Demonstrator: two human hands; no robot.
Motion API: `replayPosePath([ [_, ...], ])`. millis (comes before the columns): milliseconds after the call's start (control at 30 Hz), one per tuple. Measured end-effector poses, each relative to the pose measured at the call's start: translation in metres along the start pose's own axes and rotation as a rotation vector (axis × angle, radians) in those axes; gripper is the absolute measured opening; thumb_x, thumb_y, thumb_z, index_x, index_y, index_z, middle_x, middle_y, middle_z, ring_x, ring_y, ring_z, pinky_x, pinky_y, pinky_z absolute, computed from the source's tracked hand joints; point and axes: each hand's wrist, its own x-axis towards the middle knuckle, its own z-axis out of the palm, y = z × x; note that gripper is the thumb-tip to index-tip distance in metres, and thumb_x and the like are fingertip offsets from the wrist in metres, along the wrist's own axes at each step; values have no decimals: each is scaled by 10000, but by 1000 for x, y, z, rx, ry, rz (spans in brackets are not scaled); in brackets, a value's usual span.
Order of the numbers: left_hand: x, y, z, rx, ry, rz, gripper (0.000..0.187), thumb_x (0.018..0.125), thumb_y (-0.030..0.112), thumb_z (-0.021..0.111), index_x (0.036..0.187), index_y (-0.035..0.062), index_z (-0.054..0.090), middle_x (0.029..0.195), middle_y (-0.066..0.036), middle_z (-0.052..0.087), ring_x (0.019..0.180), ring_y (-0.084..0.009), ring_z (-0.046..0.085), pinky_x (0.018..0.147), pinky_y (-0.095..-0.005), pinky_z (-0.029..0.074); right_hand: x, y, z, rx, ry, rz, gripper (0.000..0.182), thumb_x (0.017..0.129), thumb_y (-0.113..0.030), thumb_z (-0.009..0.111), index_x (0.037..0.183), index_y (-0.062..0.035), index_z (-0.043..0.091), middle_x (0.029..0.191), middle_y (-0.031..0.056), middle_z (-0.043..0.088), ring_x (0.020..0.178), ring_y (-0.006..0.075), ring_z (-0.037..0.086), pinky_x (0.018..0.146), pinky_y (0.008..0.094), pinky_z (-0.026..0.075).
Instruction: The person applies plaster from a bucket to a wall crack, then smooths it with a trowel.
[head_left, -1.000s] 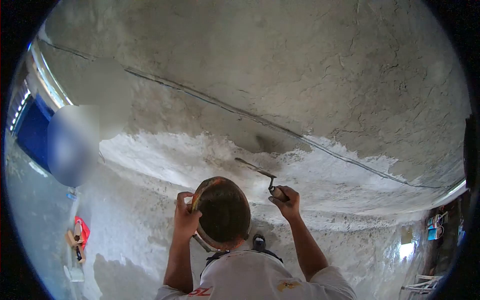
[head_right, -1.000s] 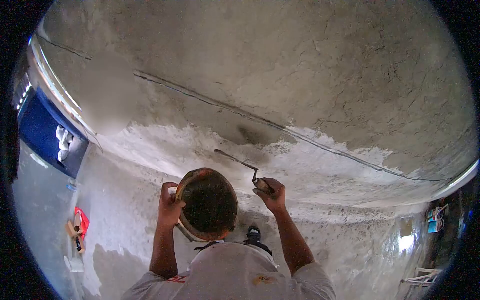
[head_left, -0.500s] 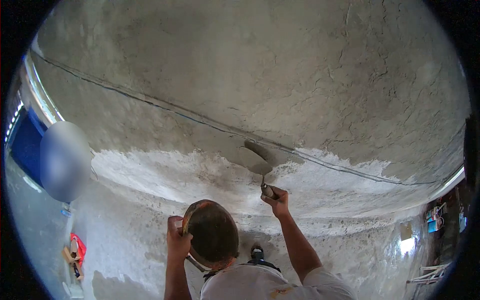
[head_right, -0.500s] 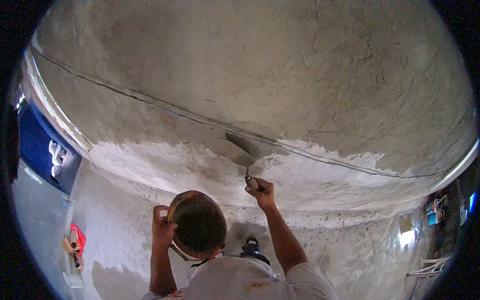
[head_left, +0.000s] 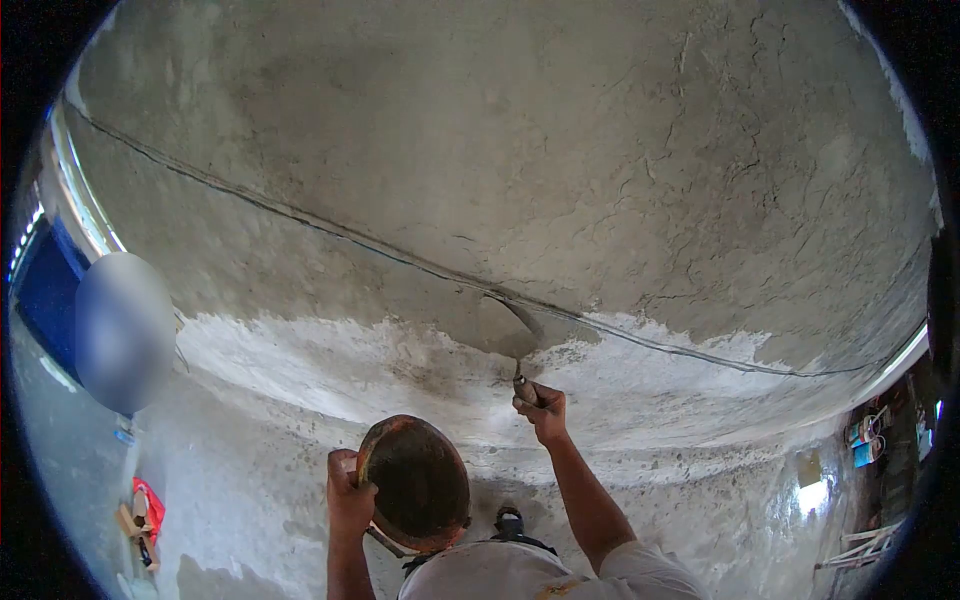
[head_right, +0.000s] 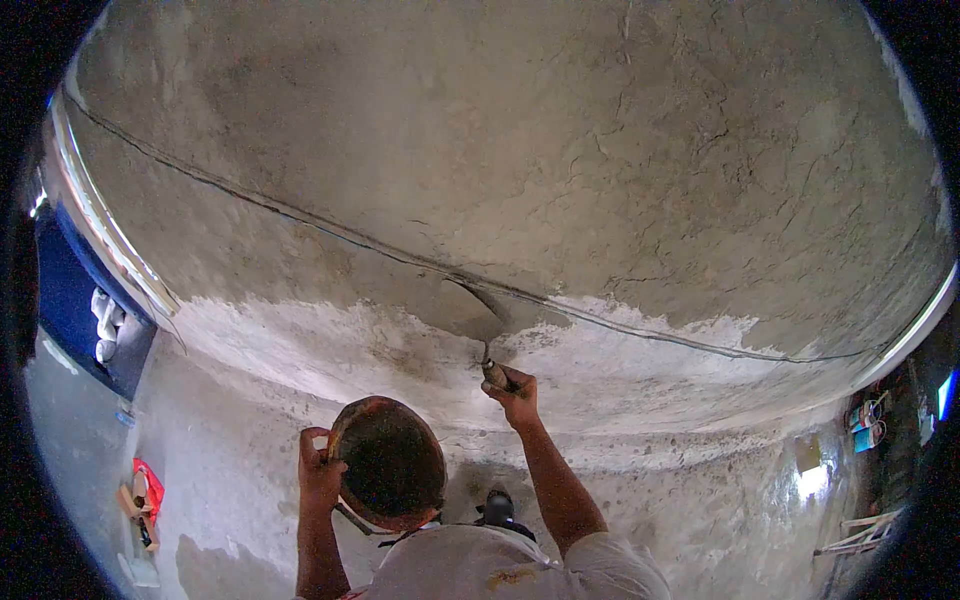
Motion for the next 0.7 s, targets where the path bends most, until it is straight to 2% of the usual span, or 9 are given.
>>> replayPosePath([
  [33,-4,14,0,45,-2,-35,551,712,-133,572,1215,59,455,914,-141,676,840,-244,690,740,-359,537,1,0,0,13,0,-6,132,827,-51,777,765,-56,661,642,-63,526,535,32,372,495,254,253],
  [100,-5,17,1,89,-5,-68,559,709,-129,585,1218,61,457,904,-142,676,835,-246,691,734,-364,537,1,0,0,-7,8,-3,127,825,-52,778,766,-59,666,644,-60,531,536,30,380,495,252,256],
  [300,-3,2,8,55,-8,27,575,708,-117,612,1229,75,463,856,-153,686,763,-255,690,705,-381,534,3,-1,-1,18,-15,-8,100,818,-67,785,783,-60,692,646,-46,553,523,30,401,480,240,264],
  [700,-4,-6,6,-52,-21,49,562,705,-147,571,1208,67,439,858,-138,680,756,-189,674,679,-316,516,6,10,-11,40,-45,22,126,837,-106,768,772,-58,671,645,-6,585,510,38,413,464,243,260],
])
